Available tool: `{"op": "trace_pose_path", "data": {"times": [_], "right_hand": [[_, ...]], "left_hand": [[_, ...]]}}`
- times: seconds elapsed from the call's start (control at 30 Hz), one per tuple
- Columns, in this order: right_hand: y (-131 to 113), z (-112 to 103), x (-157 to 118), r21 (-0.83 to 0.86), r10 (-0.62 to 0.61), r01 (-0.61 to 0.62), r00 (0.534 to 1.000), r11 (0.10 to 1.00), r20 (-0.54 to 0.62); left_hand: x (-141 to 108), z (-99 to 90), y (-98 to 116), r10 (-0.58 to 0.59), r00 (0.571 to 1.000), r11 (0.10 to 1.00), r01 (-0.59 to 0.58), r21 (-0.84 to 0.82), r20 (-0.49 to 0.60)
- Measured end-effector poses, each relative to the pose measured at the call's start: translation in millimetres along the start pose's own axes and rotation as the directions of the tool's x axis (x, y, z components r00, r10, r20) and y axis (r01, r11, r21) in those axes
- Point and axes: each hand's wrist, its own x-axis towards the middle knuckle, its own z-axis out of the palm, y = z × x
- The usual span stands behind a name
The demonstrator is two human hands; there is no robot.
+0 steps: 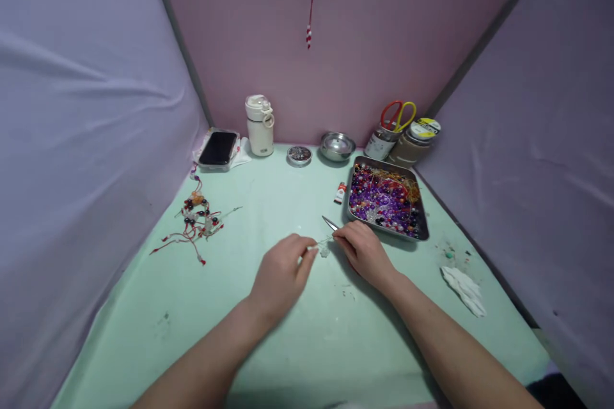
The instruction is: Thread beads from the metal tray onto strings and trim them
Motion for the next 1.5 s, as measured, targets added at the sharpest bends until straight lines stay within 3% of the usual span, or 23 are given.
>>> {"op": "trace_pose_path", "data": {"times": [0.17,0.3,0.43,0.57,0.7,0.83,1.0,1.07,1.23,1.5], "right_hand": [[-4,1,-1,0.014,-0.026,0.025,1.000,1.000,0.017],[-3,1,-2,0.029,-0.024,0.024,1.000,0.999,0.016],[-4,2,-1,0.025,-0.027,0.027,1.000,0.999,0.011],[-4,3,1,0.008,-0.032,0.032,0.999,0.999,0.003],[-1,5,5,-0.015,-0.038,0.038,0.999,0.999,-0.025],[1,7,8,-0.011,-0.053,0.052,0.996,0.999,-0.066],[0,6,13,0.005,-0.071,0.072,0.990,0.997,-0.121],[-1,6,14,0.002,-0.075,0.076,0.988,0.997,-0.137],[-1,7,15,0.016,-0.074,0.077,0.985,0.997,-0.158],[6,12,14,0.034,-0.084,0.091,0.981,0.995,-0.174]], "left_hand": [[-10,12.9,11,0.043,0.971,0.987,-0.005,-0.158,0.237],[-12,18.9,6,0.019,0.959,0.984,0.032,-0.176,0.282],[-8,21.5,0,0.036,0.979,0.981,0.003,-0.193,0.202],[1,16.8,3,-0.141,0.987,0.969,0.154,-0.194,0.080],[18,8.7,18,-0.285,0.937,0.920,0.327,-0.217,0.202],[39,18.9,18,-0.266,0.954,0.936,0.290,-0.198,0.139],[56,42.2,-2,-0.291,0.944,0.886,0.328,-0.327,0.159],[57,44.2,-7,-0.244,0.958,0.885,0.285,-0.369,0.153],[52,38.3,-10,-0.136,0.991,0.970,0.135,-0.203,0.010],[46,40.7,-9,-0.104,0.995,0.987,0.104,-0.120,0.009]]}}
